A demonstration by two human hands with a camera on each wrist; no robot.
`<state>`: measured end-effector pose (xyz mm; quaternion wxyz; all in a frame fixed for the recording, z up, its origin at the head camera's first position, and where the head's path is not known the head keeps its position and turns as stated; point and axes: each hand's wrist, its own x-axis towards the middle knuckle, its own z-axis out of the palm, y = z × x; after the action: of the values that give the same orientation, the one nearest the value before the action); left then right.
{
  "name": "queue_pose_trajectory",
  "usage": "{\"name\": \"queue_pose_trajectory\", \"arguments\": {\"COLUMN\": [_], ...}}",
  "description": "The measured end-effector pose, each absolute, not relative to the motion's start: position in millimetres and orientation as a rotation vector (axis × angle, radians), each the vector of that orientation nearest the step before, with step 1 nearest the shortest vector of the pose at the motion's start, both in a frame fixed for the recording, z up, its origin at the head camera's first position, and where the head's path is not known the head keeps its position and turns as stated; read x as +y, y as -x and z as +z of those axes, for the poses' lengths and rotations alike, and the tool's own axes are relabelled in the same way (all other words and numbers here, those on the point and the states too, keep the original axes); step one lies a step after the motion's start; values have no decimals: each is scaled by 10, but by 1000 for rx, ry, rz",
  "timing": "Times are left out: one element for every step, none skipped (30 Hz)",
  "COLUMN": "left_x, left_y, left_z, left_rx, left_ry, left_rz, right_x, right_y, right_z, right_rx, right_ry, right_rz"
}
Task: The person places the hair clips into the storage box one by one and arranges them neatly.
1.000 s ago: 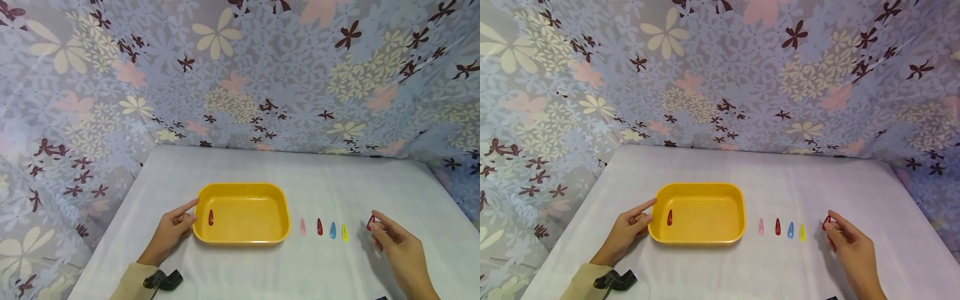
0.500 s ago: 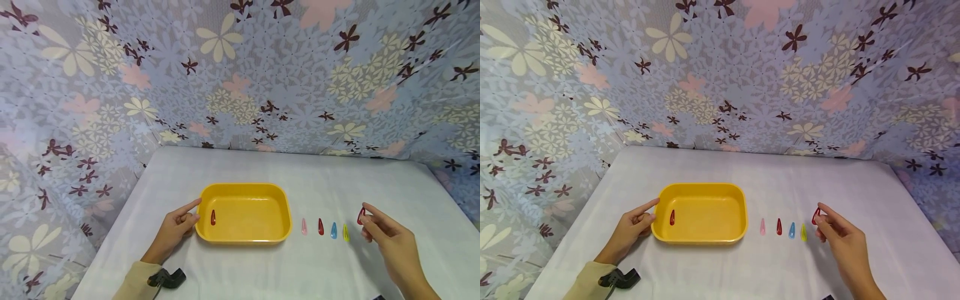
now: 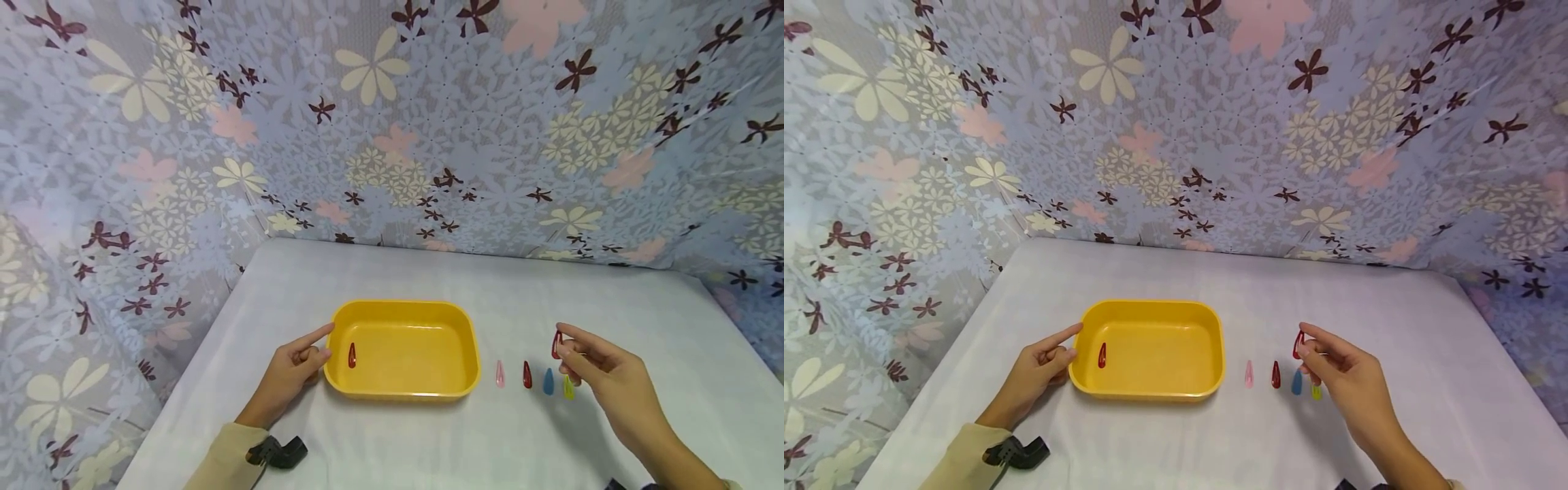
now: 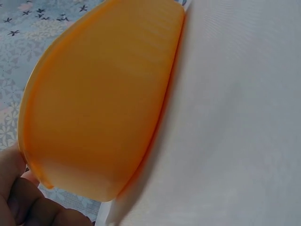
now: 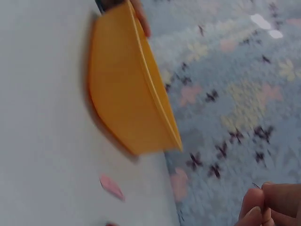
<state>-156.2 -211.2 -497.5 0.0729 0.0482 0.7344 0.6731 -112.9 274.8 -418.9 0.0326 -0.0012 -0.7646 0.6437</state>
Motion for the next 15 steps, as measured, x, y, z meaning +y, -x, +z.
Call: {"name": "queue_pose_trajectory", "arguments": {"left_x": [-2111, -2110, -2112, -2110, -2109, -2110, -2109, -2110, -2110, -2109, -2108, -2107, -2104, -2102, -2100], "left_y": [1559, 1555, 1552, 1552, 1552, 1553, 1552, 1553, 1552, 1551, 1549, 1548, 1546, 1546, 1543], "left_z": [-4972, -4969, -4967, -4963, -4959, -4955, -4950, -4949, -4947, -4946, -4946, -4947, -4948, -4952, -4954], "left_rx": [2214, 2220, 2230, 2241, 2251, 2258, 2260, 2259, 2257, 2252, 2244, 2237, 2231, 2226, 2222], "left_ry": [-149, -152, -152, -153, -153, -154, -153, -155, -155, -159, -164, -169, -173, -177, -176], "left_rz": [2016, 2013, 2009, 2003, 1999, 1997, 1997, 2000, 2003, 2007, 2013, 2018, 2022, 2026, 2029], "right_x": [2701, 2654, 2604, 2555, 2501, 2445, 2387, 2329, 2269, 2209, 2149, 2090, 2033, 1977, 1921], "right_y": [1139, 1148, 1159, 1173, 1187, 1203, 1223, 1246, 1273, 1302, 1332, 1364, 1395, 1424, 1449], "right_z": [-4172, -4156, -4143, -4125, -4107, -4086, -4065, -4044, -4025, -4007, -3992, -3983, -3980, -3982, -3988], "right_rx": [-2395, -2448, -2495, -2532, -2571, -2601, -2630, -2650, -2665, -2688, -2707, -2713, -2718, -2728, -2734], "right_ry": [4, 7, 6, 4, -3, -14, -32, -54, -81, -100, -115, -132, -145, -158, -163], "right_rz": [1959, 1924, 1891, 1868, 1840, 1832, 1820, 1824, 1833, 1835, 1838, 1860, 1877, 1886, 1902]}}
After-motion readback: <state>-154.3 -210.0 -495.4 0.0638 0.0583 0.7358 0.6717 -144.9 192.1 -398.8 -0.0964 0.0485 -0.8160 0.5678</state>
